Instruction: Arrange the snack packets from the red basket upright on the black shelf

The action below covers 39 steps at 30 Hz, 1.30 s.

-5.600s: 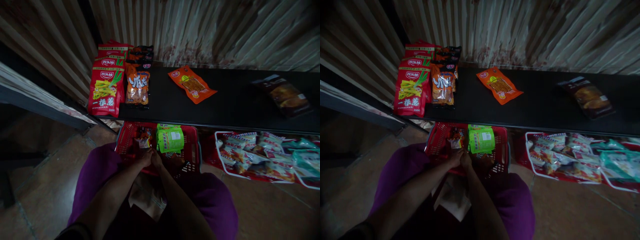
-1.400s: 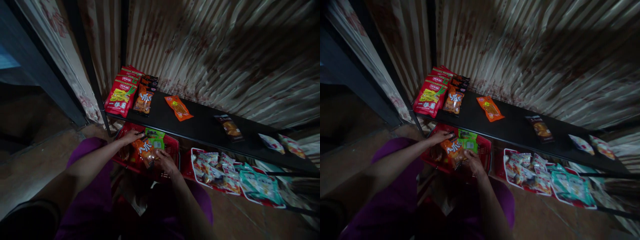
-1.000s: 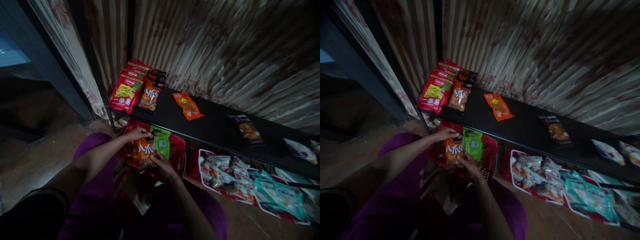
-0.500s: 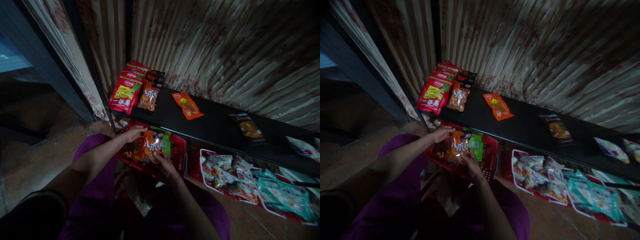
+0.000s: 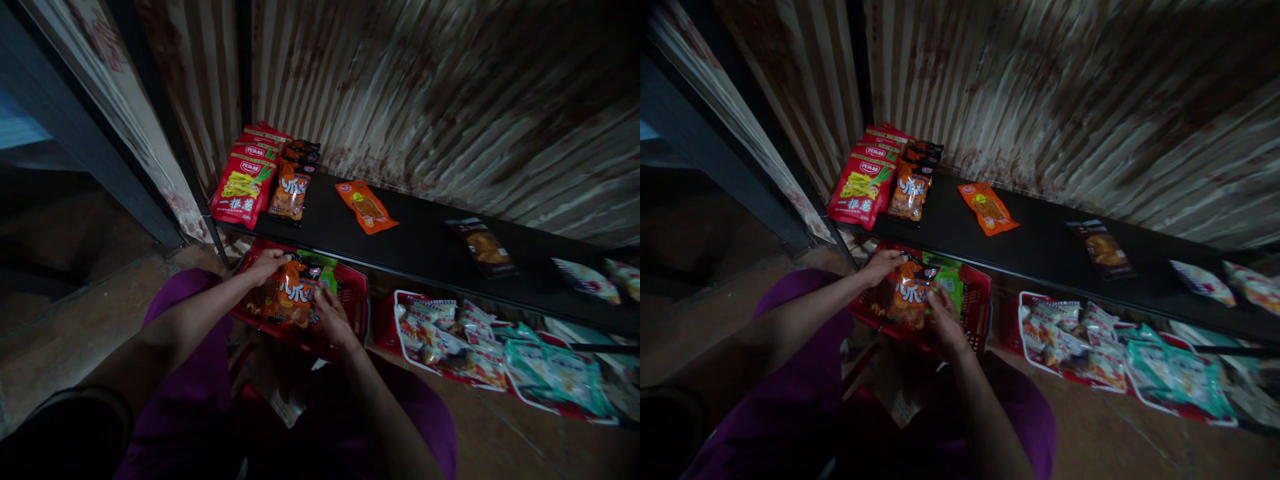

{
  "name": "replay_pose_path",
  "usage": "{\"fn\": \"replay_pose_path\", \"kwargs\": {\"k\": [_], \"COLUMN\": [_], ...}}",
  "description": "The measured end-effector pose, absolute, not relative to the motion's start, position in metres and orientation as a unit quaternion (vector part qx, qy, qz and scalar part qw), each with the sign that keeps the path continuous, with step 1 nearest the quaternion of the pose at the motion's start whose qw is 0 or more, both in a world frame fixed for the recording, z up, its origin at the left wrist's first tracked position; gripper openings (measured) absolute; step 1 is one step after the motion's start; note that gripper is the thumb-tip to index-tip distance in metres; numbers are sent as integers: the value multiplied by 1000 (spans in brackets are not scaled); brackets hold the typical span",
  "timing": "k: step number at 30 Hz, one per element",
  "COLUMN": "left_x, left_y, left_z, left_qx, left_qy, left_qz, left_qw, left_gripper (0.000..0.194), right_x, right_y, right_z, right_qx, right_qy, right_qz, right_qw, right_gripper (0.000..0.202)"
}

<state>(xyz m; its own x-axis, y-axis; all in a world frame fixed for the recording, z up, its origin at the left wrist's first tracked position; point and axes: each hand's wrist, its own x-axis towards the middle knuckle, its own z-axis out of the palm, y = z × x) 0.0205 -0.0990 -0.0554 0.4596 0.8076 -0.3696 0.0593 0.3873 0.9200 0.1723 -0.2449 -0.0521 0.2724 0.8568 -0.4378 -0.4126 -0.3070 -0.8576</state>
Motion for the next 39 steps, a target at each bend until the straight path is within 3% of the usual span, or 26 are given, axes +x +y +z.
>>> {"fn": "replay_pose_path", "kwargs": {"k": [9, 23, 32, 39], "left_x": [36, 39, 30, 22], "left_y": [-111, -123, -132, -140], "left_z": [-60, -43, -44, -24], "left_qx": [503, 470, 445, 459], "left_qy": [411, 369, 324, 304], "left_qz": [239, 218, 92, 42], "left_qw": [722, 772, 830, 834], "left_gripper": [40, 39, 48, 36], "right_x": [179, 188, 202, 211], "right_y": [-228, -226, -220, -214], "right_z": [-42, -45, -49, -46], "right_qx": [-596, -590, -578, -565], "right_qy": [-108, -30, 25, 46], "right_qz": [486, 457, 438, 426], "right_qw": [630, 665, 688, 705], "right_gripper": [38, 17, 12, 7]}}
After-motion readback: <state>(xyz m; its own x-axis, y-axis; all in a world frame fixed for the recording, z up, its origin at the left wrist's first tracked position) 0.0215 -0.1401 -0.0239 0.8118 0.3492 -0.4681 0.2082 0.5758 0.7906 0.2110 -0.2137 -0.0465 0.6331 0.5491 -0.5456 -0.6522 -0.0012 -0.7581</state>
